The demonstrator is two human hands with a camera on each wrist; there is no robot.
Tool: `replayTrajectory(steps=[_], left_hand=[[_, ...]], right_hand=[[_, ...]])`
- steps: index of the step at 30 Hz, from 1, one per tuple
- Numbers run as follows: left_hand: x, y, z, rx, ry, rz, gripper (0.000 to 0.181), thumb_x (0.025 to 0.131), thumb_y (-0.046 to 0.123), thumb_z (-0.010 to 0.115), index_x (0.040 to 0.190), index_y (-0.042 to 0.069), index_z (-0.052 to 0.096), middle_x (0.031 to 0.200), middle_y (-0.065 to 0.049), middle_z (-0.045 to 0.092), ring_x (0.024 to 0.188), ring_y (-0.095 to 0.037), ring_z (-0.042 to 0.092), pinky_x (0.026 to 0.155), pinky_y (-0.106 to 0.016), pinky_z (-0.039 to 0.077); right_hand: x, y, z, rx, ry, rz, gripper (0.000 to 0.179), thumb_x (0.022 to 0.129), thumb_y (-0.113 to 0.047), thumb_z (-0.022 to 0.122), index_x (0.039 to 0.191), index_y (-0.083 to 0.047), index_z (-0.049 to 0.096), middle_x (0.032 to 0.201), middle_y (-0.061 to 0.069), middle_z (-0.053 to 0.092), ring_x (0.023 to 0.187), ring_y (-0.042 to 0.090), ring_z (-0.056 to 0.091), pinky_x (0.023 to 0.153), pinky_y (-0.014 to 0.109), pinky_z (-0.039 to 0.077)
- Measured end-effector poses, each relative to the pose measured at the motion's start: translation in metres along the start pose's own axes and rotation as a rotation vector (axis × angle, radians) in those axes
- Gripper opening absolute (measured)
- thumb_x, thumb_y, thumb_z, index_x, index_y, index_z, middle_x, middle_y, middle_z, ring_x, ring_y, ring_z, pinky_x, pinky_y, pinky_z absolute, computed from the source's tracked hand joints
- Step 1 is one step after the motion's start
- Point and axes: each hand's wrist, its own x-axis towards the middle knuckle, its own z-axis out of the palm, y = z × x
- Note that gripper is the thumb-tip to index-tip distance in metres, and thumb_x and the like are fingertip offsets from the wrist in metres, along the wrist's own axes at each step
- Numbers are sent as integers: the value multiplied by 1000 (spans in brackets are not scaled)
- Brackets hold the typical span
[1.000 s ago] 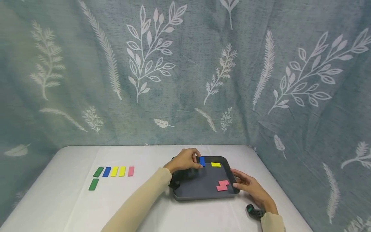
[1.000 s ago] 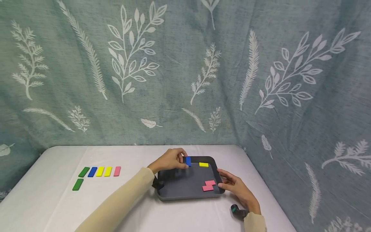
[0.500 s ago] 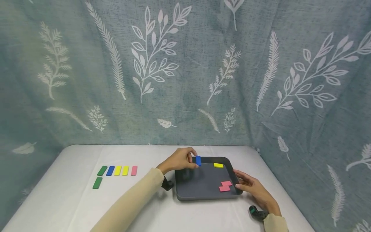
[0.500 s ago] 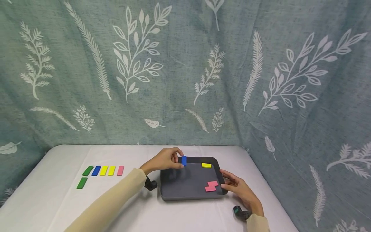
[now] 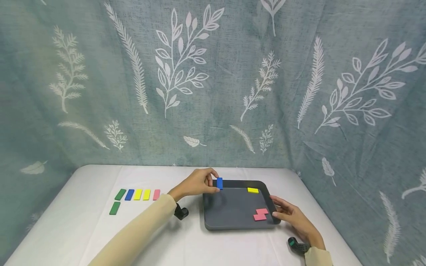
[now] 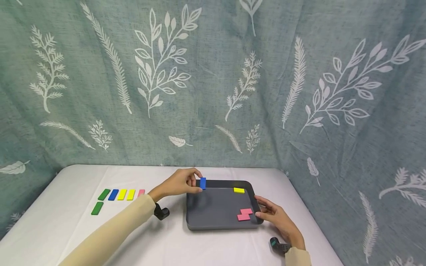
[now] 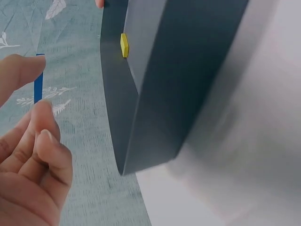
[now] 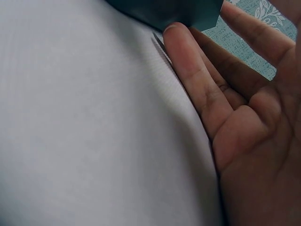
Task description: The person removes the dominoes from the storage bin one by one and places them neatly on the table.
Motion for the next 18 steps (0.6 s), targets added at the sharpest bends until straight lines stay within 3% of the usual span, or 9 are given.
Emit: replayTrajectory(steps=[18], left_hand=[[-41,-10,-29,80,35,13,40,88,22,83,122,12,65,81,6,63,64,-11,60,65,-27,50]], right_hand=[[1,1,0,-20,11,1,74,91,-27,80,157,-21,45,157,13,44,123,30,56,99,40,43]])
